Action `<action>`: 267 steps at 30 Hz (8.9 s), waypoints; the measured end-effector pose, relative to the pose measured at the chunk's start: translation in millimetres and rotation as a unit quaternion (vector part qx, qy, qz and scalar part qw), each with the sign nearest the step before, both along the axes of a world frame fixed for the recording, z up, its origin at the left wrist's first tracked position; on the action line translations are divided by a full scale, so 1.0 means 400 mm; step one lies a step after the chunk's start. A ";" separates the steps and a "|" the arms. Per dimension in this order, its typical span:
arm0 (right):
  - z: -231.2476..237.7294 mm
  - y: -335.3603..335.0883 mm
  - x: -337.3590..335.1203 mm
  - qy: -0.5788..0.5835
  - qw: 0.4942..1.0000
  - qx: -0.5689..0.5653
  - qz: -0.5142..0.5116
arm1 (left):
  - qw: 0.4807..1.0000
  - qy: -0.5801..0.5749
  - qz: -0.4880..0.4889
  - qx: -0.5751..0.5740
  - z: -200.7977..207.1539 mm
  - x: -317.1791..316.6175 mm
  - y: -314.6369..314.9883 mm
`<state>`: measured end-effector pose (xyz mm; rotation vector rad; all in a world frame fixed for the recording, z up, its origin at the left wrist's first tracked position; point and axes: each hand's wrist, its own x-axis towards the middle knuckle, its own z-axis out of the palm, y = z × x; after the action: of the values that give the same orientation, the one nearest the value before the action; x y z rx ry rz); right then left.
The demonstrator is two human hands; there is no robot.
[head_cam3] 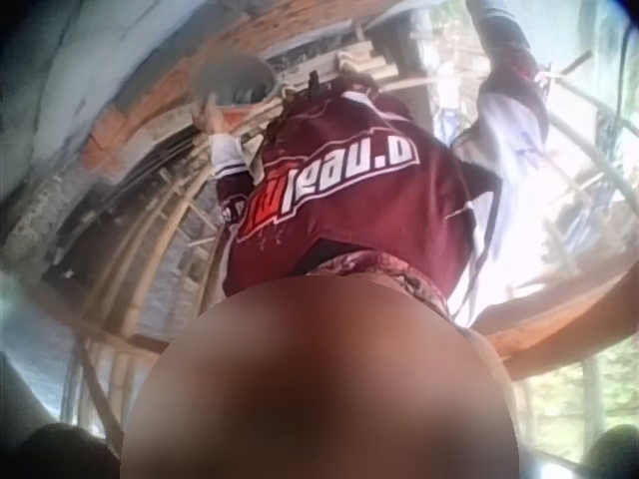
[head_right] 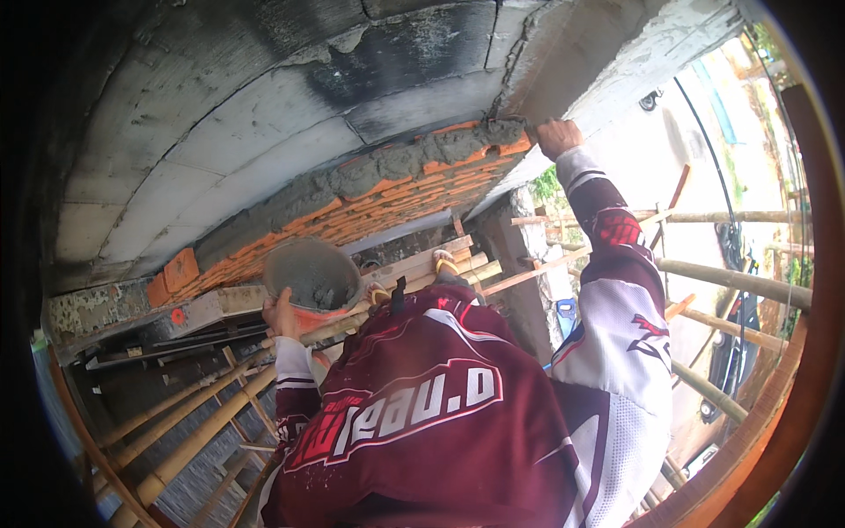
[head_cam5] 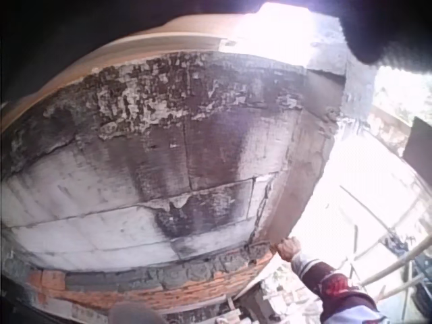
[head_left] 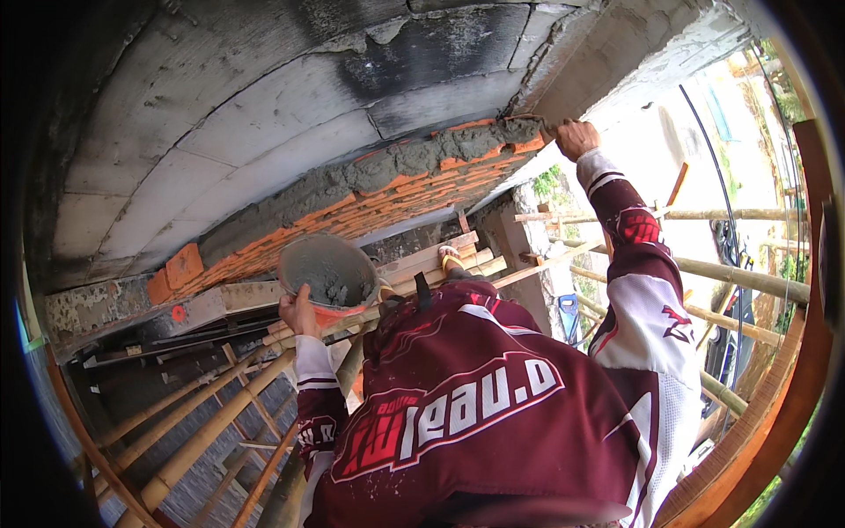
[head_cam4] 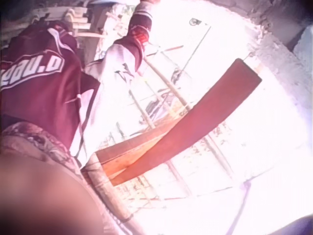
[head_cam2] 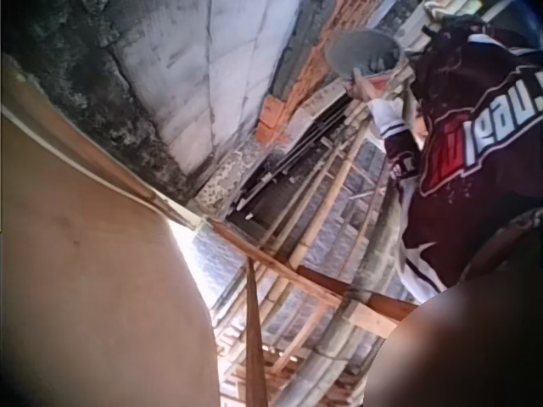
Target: The person scoops mortar from a bucket with a trowel and applies it to a brick wall under a concrete ceiling. They then place bricks onto the mortar and press them into position, repeating the process along the wall.
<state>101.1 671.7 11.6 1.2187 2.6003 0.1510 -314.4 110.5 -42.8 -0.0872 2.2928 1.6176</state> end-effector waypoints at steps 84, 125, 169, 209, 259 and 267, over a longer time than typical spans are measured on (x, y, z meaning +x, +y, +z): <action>0.286 -0.778 -0.732 0.142 0.919 -0.124 0.347 | 0.906 0.180 -0.111 0.367 0.399 -0.132 0.175; 0.243 -0.824 -0.709 0.255 0.418 -0.870 -0.060 | 0.885 0.319 -0.242 0.237 0.528 -0.072 0.108; 0.331 -0.777 -0.637 0.192 0.932 -0.094 0.292 | 0.897 0.339 -0.158 0.238 0.432 -0.056 0.197; 0.142 -0.422 -0.123 0.304 0.699 -0.609 -0.218 | 0.972 -0.002 0.112 0.207 0.131 0.019 0.059; -0.211 -0.045 0.038 0.140 0.939 -0.123 -0.290 | 0.953 -0.022 0.232 0.194 0.217 0.079 -0.089; -0.179 -0.111 0.036 0.240 0.903 -0.288 -0.208 | 0.973 -0.062 0.191 0.111 0.244 0.081 -0.065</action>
<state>115.4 627.1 -59.9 1.6598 2.3612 -1.0443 -282.1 84.5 54.7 -0.5906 2.0742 1.9788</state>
